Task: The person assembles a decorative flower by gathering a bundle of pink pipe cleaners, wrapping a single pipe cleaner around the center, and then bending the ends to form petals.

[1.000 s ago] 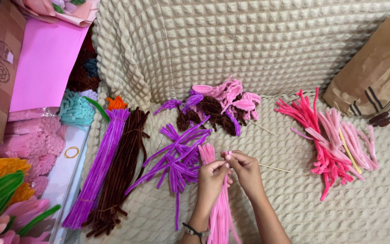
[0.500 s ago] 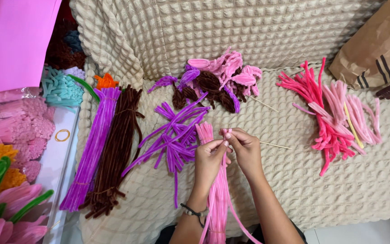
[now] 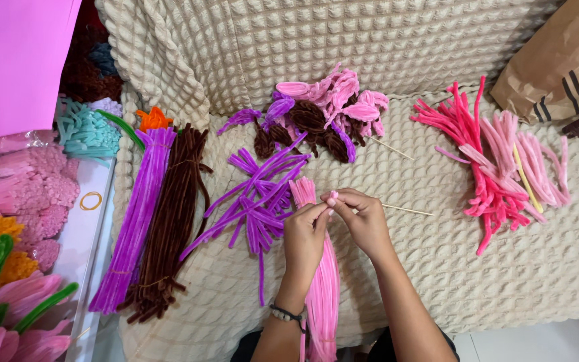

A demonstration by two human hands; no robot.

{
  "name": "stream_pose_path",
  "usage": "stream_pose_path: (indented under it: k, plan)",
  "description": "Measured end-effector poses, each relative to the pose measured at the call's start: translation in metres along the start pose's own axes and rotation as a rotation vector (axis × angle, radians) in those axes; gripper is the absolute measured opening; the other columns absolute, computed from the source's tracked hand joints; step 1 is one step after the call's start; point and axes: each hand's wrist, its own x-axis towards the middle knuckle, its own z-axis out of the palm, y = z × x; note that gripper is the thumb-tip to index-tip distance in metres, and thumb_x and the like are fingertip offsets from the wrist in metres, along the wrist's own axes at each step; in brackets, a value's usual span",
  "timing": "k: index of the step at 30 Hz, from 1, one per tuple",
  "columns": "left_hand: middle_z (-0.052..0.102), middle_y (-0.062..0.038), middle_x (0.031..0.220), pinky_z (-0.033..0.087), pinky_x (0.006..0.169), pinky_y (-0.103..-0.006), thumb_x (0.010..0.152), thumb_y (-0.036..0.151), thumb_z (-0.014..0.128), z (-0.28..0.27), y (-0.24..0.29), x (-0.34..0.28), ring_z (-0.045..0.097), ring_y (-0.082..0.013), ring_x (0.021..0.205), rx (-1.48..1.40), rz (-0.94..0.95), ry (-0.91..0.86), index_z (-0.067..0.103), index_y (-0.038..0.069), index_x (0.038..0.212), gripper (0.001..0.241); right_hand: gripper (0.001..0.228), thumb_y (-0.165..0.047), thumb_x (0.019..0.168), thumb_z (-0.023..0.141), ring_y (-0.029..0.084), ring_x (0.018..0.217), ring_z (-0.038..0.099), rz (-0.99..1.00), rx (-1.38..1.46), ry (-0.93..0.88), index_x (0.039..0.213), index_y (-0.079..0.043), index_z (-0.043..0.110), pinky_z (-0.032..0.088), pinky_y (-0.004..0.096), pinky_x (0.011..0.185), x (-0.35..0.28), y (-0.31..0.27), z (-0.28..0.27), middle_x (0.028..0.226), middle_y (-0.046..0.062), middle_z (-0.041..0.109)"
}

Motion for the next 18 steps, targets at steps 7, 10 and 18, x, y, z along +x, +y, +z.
stream_pose_path:
  k: [7,10,18]
  plan:
    - [0.069,-0.016,0.067,0.061,0.051,-0.0249,0.096,0.008,0.068,0.016,-0.025,-0.01,0.069,-0.0166,0.053,-0.418,-0.405,-0.28,0.074,-0.007,0.105,0.019,0.013,-0.01,0.098,0.07,0.011,0.08,0.064,0.19,0.081,0.222,0.093,-0.006,0.081,0.057,0.029,0.077,0.006,0.006,-0.016,0.081,0.006,0.076]
    - [0.066,-0.012,0.065,0.059,0.051,-0.0225,0.096,0.006,0.066,0.023,-0.032,-0.016,0.066,-0.0119,0.053,-0.476,-0.459,-0.324,0.072,-0.009,0.104,0.019,0.014,-0.007,0.1,0.066,0.012,0.079,0.067,0.223,0.128,0.318,0.095,-0.005,0.079,0.057,0.025,0.076,0.01,0.007,-0.029,0.083,0.007,0.076]
    - [0.071,-0.02,0.074,0.061,0.054,-0.0268,0.094,0.0,0.062,0.021,-0.037,-0.019,0.068,-0.0158,0.057,-0.426,-0.403,-0.571,0.072,-0.011,0.109,0.021,0.015,-0.015,0.107,0.062,0.009,0.077,0.073,0.222,0.21,0.589,0.104,-0.005,0.073,0.062,0.021,0.071,0.017,0.044,-0.091,0.09,0.006,0.076]
